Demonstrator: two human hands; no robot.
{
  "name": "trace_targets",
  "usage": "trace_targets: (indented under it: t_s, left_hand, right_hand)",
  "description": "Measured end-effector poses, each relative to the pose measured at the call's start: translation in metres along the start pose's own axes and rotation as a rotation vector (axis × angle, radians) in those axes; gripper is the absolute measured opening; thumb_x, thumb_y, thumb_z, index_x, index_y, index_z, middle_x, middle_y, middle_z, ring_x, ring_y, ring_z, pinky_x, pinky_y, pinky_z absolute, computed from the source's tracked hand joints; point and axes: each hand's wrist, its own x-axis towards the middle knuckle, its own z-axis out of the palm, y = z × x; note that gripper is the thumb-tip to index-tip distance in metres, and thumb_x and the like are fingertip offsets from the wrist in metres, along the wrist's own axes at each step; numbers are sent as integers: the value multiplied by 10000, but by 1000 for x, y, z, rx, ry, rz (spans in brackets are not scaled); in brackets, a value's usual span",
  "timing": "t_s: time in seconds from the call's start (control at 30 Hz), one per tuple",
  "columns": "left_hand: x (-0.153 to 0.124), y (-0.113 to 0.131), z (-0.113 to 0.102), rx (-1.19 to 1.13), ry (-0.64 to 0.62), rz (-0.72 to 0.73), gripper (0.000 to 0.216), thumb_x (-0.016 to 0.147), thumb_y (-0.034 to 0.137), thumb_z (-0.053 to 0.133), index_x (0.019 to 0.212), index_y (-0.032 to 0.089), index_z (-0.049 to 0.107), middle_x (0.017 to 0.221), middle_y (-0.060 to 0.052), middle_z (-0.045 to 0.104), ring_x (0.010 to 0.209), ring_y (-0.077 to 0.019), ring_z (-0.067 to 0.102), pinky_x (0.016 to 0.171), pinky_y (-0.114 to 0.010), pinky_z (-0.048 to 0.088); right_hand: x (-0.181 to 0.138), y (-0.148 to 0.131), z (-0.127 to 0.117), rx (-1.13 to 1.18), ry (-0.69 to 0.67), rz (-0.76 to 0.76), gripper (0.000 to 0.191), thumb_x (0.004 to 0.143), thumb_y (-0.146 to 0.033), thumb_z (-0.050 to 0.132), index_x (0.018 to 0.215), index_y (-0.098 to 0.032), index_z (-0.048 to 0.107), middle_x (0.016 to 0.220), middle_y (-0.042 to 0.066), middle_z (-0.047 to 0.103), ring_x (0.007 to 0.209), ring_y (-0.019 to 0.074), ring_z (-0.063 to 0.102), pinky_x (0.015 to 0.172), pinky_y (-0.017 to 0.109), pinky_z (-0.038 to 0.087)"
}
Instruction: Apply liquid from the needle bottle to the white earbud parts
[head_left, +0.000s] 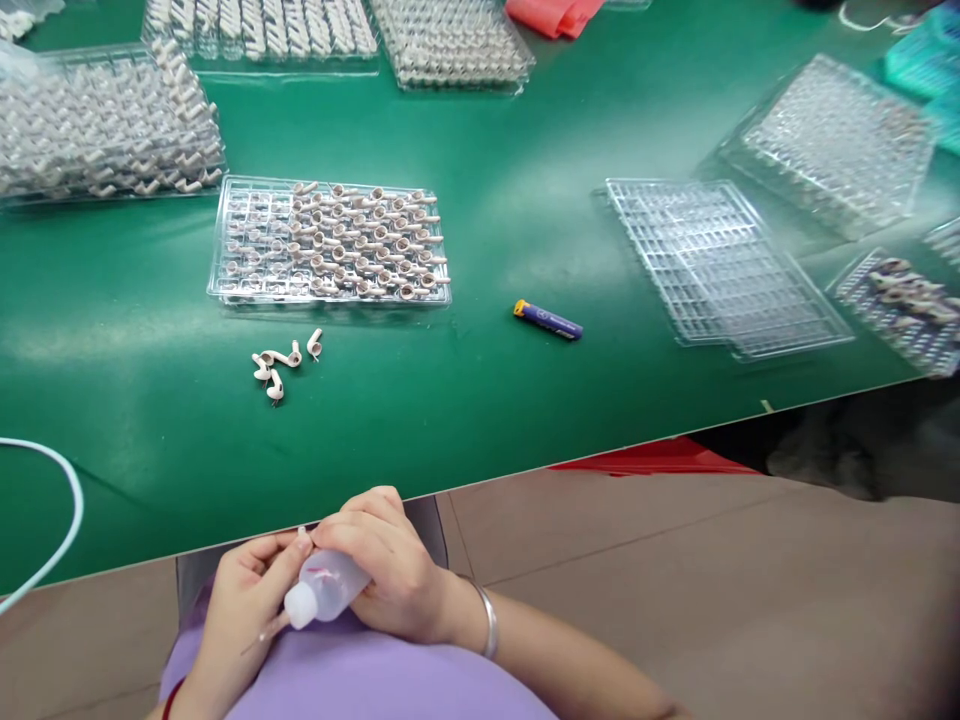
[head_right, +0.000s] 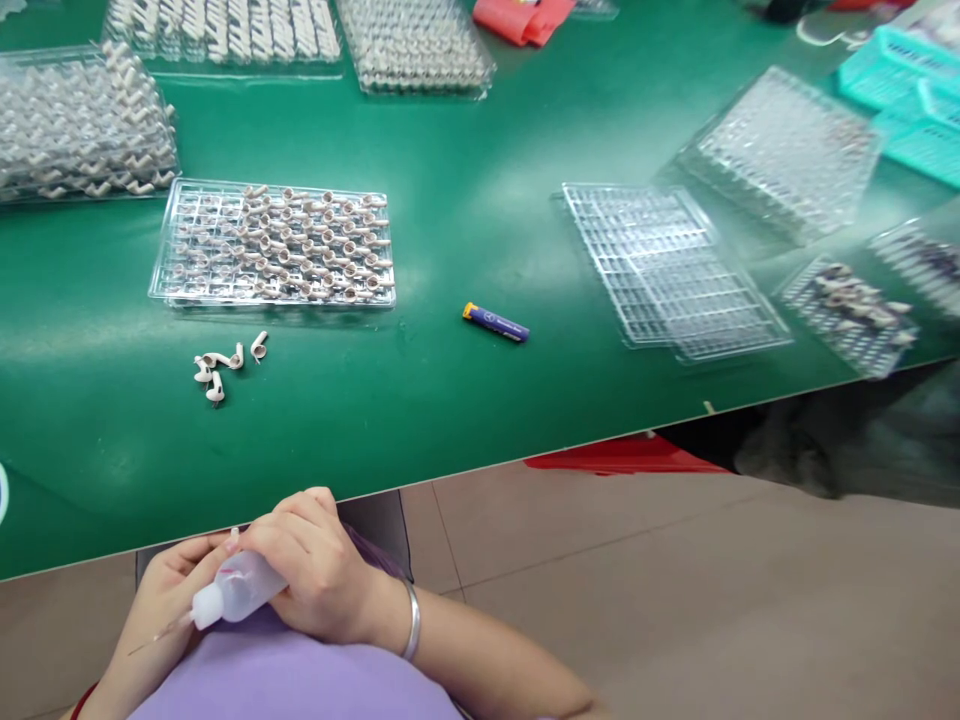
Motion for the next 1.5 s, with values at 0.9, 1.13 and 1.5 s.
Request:
trace_targets:
  t_s: [0.9,1.13,1.5]
  left_hand:
    - [-20,24,-21,651,-51,1050,62,811,215,720,858,246,744,784,25,741,662,-103,684,607,-147,537]
    - [-17,26,-18,685,-79,1115,88,825,199,714,901,243,723,785,34,719,651,-90,664,588,-153,529]
    - [53,148,-2,817,165,1497,26,786,255,741,788,229,748,770,19,699,676,-112,642,638,-221,508]
  right_hand:
    - [7,6,-36,440,27,401,263,770,-223,771,930,-241,563,827,5,610,679,134,564,607,268,466]
    - [9,6,-40,516,73,441,299,770,-236,786,950,-253,548,817,-20,624,663,119,578,600,242,469]
    - [33,40,-55,352,315,532,286,725,-253,805,899,-240,578,814,-12,632,703,137,588,619,242,488]
